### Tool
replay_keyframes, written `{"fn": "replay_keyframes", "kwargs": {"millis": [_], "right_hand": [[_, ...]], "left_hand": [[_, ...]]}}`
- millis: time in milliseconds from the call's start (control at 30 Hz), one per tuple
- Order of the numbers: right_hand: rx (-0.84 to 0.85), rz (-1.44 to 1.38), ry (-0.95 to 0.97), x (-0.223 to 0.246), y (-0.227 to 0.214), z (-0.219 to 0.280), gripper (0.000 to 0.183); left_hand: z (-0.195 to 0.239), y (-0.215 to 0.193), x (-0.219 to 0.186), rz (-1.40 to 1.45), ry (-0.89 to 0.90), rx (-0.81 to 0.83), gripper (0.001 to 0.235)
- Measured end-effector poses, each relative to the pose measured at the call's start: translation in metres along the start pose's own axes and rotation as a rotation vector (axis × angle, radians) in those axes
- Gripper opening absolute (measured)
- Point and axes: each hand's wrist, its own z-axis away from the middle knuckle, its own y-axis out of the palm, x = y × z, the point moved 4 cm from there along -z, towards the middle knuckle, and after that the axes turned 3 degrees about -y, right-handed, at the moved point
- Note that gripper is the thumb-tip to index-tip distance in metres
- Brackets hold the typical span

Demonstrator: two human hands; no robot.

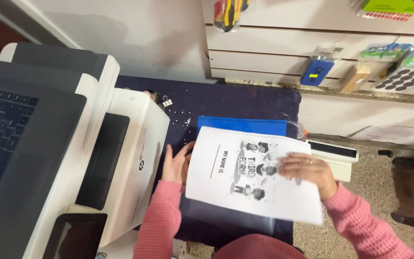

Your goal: Assembling a booklet by aligning printed pages and inserting them into a blue plastic folder

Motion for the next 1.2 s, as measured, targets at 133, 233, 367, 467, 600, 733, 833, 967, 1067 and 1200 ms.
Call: {"fn": "replay_keyframes", "kwargs": {"millis": [133, 233, 367, 467, 600, 733, 833, 967, 1067, 1200], "right_hand": [[-0.007, 0.175, -0.112, 0.006, 0.013, 0.020, 0.013], [-0.032, 0.311, -0.129, 0.028, 0.021, 0.006, 0.016], [-0.094, 0.414, -0.037, 0.032, 0.029, -0.002, 0.019], [-0.630, -0.343, 1.208, 0.004, 0.034, 0.013, 0.067], [-0.620, -0.466, 0.949, -0.067, 0.051, 0.122, 0.091], [-0.730, -0.940, 1.176, -0.069, 0.043, 0.103, 0.050], [-0.588, -0.956, 1.032, -0.084, 0.054, 0.100, 0.067], [-0.372, -0.818, 1.058, -0.081, 0.046, 0.066, 0.037], [-0.424, -0.544, 1.041, -0.080, 0.036, 0.044, 0.017], [-0.405, -0.406, 0.735, -0.086, 0.024, 0.016, 0.005]], "left_hand": [[-0.026, -0.025, 0.016, -0.357, -0.062, 0.029, 0.067], [-0.044, -0.048, 0.040, -0.444, -0.101, 0.000, 0.063], [-0.063, -0.066, 0.059, -0.566, -0.020, -0.015, 0.068], [-0.078, -0.082, 0.068, -0.671, 0.101, -0.054, 0.073], [-0.075, -0.090, 0.071, -0.604, 0.189, -0.024, 0.068], [-0.071, -0.088, 0.056, -0.418, 0.303, -0.004, 0.056], [-0.068, -0.080, 0.046, -0.447, 0.321, 0.031, 0.051], [-0.075, -0.078, 0.042, -0.455, 0.354, 0.062, 0.045], [-0.075, -0.066, 0.029, -0.506, 0.409, 0.028, 0.044], [-0.084, -0.057, 0.015, -0.576, 0.499, 0.001, 0.041]]}}
